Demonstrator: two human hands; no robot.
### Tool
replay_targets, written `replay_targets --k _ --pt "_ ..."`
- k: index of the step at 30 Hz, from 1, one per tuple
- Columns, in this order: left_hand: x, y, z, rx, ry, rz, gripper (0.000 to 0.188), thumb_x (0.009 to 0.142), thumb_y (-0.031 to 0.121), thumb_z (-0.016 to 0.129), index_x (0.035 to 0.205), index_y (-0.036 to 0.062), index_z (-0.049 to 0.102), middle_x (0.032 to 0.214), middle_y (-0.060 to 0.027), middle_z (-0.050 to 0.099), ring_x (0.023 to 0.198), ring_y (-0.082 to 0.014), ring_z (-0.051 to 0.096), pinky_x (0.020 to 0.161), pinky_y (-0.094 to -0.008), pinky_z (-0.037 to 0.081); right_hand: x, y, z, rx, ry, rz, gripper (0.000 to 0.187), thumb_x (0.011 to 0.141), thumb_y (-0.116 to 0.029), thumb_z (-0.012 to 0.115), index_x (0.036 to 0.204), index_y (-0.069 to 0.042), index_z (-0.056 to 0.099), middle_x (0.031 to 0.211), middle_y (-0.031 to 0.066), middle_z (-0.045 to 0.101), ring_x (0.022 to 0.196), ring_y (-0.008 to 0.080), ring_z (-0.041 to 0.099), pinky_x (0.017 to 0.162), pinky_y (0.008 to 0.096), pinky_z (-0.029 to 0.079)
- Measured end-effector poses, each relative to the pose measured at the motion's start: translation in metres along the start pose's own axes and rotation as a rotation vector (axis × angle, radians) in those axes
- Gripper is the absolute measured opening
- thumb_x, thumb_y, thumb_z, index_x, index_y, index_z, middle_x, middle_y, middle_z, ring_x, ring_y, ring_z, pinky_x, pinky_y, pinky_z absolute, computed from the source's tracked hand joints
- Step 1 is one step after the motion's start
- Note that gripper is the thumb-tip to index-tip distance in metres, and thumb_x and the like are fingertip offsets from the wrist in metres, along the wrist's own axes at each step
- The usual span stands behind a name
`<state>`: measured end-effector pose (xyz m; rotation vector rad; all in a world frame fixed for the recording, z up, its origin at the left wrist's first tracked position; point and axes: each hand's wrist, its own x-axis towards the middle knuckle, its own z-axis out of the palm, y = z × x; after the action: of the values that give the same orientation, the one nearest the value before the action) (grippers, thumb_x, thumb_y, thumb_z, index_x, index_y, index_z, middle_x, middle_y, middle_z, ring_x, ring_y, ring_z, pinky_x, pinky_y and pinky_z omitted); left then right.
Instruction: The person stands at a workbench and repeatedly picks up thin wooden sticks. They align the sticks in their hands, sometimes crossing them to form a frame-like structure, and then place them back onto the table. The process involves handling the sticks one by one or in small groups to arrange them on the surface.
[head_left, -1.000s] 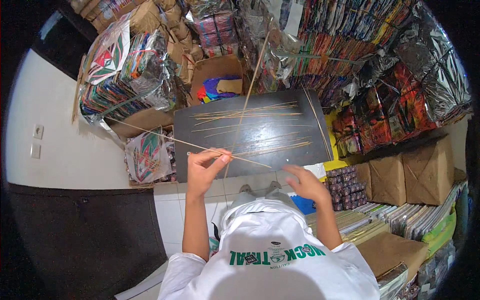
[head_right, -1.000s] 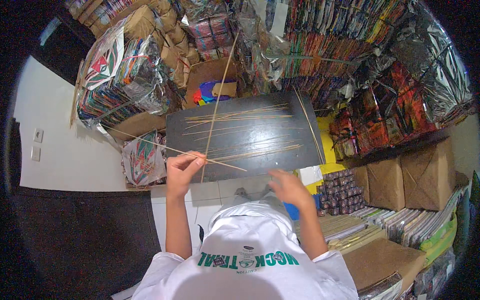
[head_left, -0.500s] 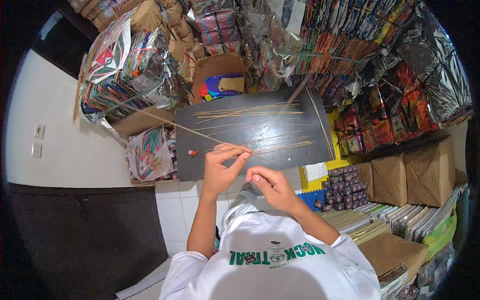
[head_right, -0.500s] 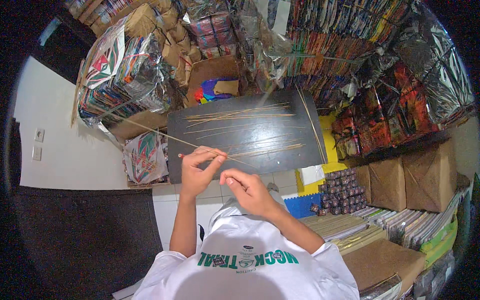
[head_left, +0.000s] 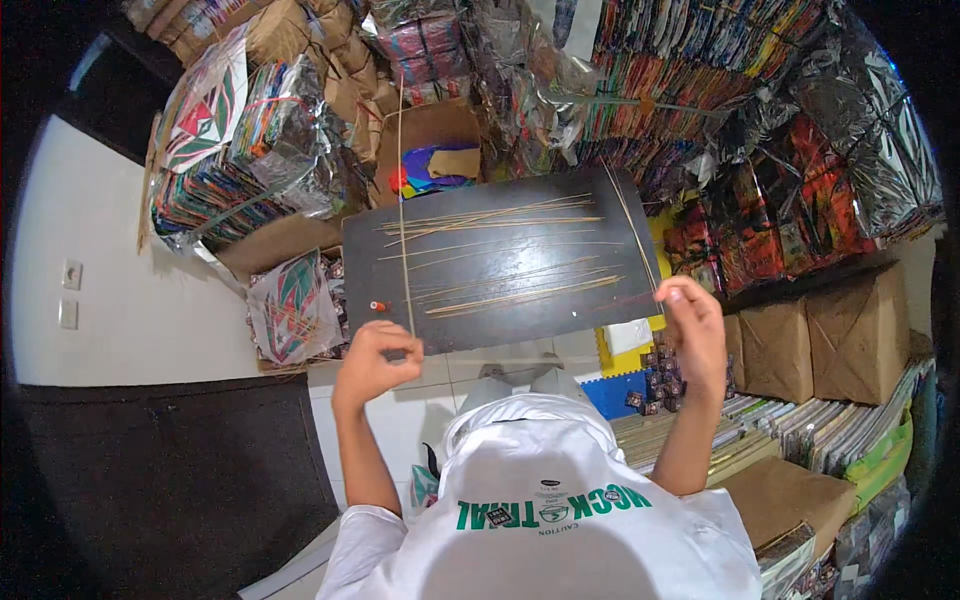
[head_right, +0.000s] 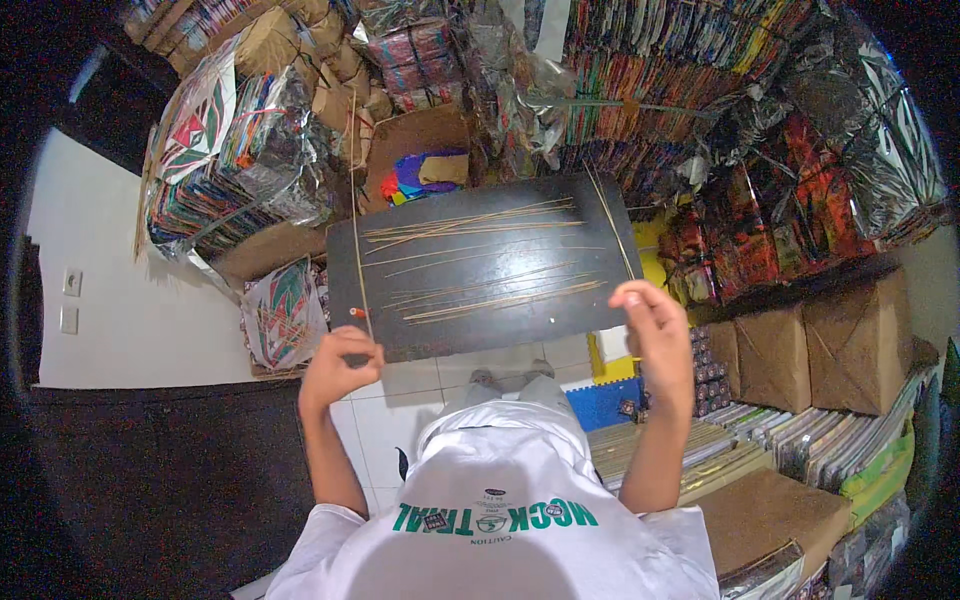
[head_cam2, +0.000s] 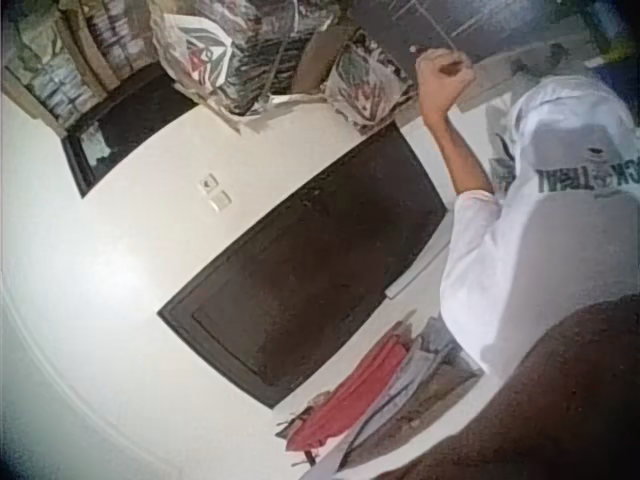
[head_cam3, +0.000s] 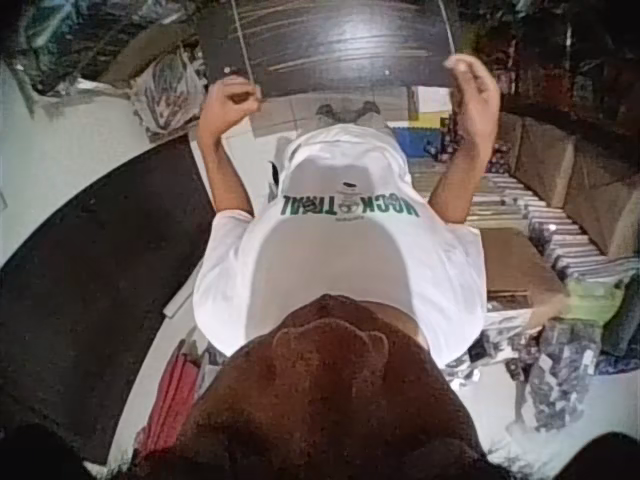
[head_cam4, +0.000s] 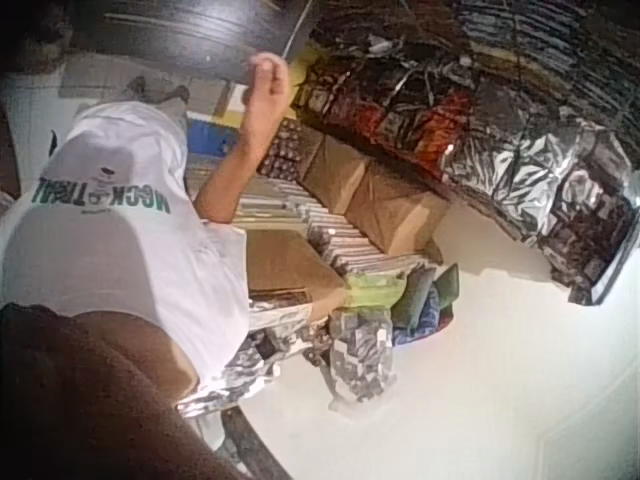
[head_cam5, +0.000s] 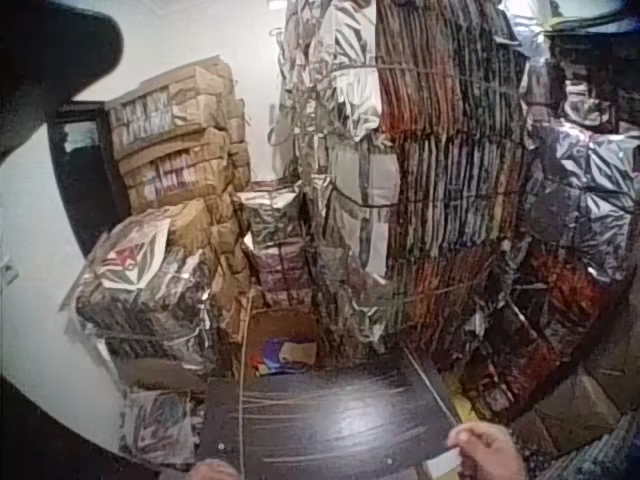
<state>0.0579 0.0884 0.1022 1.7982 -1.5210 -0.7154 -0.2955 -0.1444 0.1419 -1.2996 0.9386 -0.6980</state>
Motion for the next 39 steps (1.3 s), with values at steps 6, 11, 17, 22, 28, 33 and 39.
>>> replay_targets --k 6,11,17,22,28,33,39 --pt "-0.013 -0.027 -0.002 -0.763 0.375 -0.070 0.012 0.079 0.007 0.070 0.076 -0.0032 0.066 0.083 -0.0070 0.065 0.077 -0.0138 0.058 0.075 -0.0289 0.045 0.004 0.049 -0.045 -0.317 -0.055 0.002 0.017 0.100 -0.018 0.056 0.098 -0.004 0.067 0.071 -0.0069 0.056 0.063 0.0026 0.047 0.056 0.0213 0.037" --pt "0.001 -0.036 0.003 -0.973 0.945 -0.200 0.009 0.092 0.005 0.064 0.090 -0.0030 0.069 0.094 -0.0046 0.064 0.079 -0.0080 0.056 0.073 -0.0219 0.043 0.002 0.121 -0.085 -0.585 -0.345 0.148 0.016 0.096 -0.011 0.057 0.091 0.000 0.068 0.080 -0.0019 0.064 0.078 0.0073 0.053 0.074 0.0254 0.045" --pt "0.001 -0.045 -0.003 -0.757 1.092 -0.180 0.014 0.093 0.009 0.067 0.096 -0.0035 0.071 0.100 -0.0043 0.067 0.081 -0.0091 0.058 0.075 -0.0243 0.047 -0.011 0.213 -0.158 -0.950 -0.100 0.416 0.018 0.090 -0.012 0.059 0.099 -0.002 0.071 0.088 0.0109 0.073 0.083 0.0187 0.067 0.078 0.0341 0.052" --pt "0.006 -0.014 0.003 -0.492 0.928 -0.207 0.016 0.092 0.008 0.067 0.096 -0.0060 0.072 0.101 -0.0052 0.069 0.090 -0.0101 0.061 0.082 -0.0238 0.047 -0.001 0.196 -0.112 -1.128 -0.130 0.526 0.032 0.088 -0.013 0.061 0.118 -0.005 0.068 0.102 0.0150 0.072 0.100 0.0273 0.068 0.091 0.0369 0.051" --pt "0.033 0.041 0.049 -0.589 0.534 -0.092 0.011 0.089 0.005 0.069 0.093 -0.0041 0.074 0.098 -0.0087 0.072 0.093 -0.0129 0.065 0.084 -0.0272 0.050 0.011 0.130 0.046 -0.486 -0.208 -0.322 0.045 0.098 -0.015 0.054 0.141 -0.003 0.049 0.142 0.0173 0.053 0.133 0.0284 0.049 0.111 0.0375 0.035" --pt "0.049 0.061 0.072 -0.520 0.452 0.064 0.011 0.087 0.003 0.069 0.094 -0.0027 0.075 0.098 -0.0113 0.074 0.093 -0.0170 0.068 0.085 -0.0299 0.051 -0.005 0.086 0.131 0.056 -0.470 -0.303 0.035 0.102 -0.021 0.052 0.130 -0.002 0.057 0.112 0.0060 0.065 0.103 0.0140 0.060 0.094 0.0295 0.046" --pt "0.048 0.055 0.063 -0.171 0.472 0.073 0.008 0.084 0.008 0.071 0.087 0.0026 0.075 0.096 -0.0079 0.074 0.088 -0.0203 0.068 0.088 -0.0337 0.046 -0.022 0.039 0.131 -0.130 -0.628 -0.028 0.022 0.102 -0.017 0.049 0.102 -0.002 0.064 0.095 0.0022 0.065 0.092 0.0080 0.056 0.083 0.0256 0.044"
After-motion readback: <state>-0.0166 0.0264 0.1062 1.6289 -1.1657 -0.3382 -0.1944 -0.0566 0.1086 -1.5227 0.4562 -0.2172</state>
